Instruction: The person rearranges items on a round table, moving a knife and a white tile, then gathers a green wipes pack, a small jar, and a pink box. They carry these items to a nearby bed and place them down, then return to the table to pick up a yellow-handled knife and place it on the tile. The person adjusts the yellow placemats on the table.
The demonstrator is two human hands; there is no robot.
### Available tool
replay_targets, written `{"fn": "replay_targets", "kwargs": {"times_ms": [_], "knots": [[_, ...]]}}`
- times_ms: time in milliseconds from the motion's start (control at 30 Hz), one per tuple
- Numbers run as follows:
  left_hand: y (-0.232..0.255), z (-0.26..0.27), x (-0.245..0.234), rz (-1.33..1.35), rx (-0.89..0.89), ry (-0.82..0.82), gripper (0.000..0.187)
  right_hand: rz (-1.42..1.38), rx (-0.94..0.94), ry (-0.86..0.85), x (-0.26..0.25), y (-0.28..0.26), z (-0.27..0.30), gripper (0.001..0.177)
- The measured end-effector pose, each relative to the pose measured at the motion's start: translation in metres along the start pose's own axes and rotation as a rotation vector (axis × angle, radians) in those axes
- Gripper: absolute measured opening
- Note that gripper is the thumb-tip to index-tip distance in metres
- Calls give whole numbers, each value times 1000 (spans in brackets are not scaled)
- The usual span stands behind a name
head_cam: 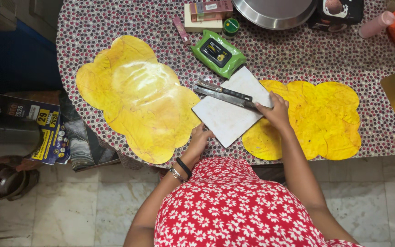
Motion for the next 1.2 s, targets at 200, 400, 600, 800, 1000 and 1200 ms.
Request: {"fn": "replay_targets", "kwargs": {"times_ms": [200,400,600,800,1000,1200], "knots": [[-9,3,4,128,-50,-35,84,-213,188,-23,5,19,-6,86],[-5,5,2,158,-39,-50,92,-135,264,-57,0,1,-16,85],[1,2,5,242,-24,-102,96,-446,356,-36,-8,9,-13,73],[-4,-16,2,276,-29,-97,94,-387,318,63,-11,20,-9,62],[12,-23,-3,293,-35,-74,90,-556,343,20,-15,18,14,53],[54,-24,-13,94,56,-157,91,-515,463,38,-18,18,67,54]]}}
Point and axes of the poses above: each hand's wrist, its own z-axis away from the middle knuckle, its own x-axis out of the palm, y = z × x, the point moved 10 cm from there along -z, towards the middle knuckle
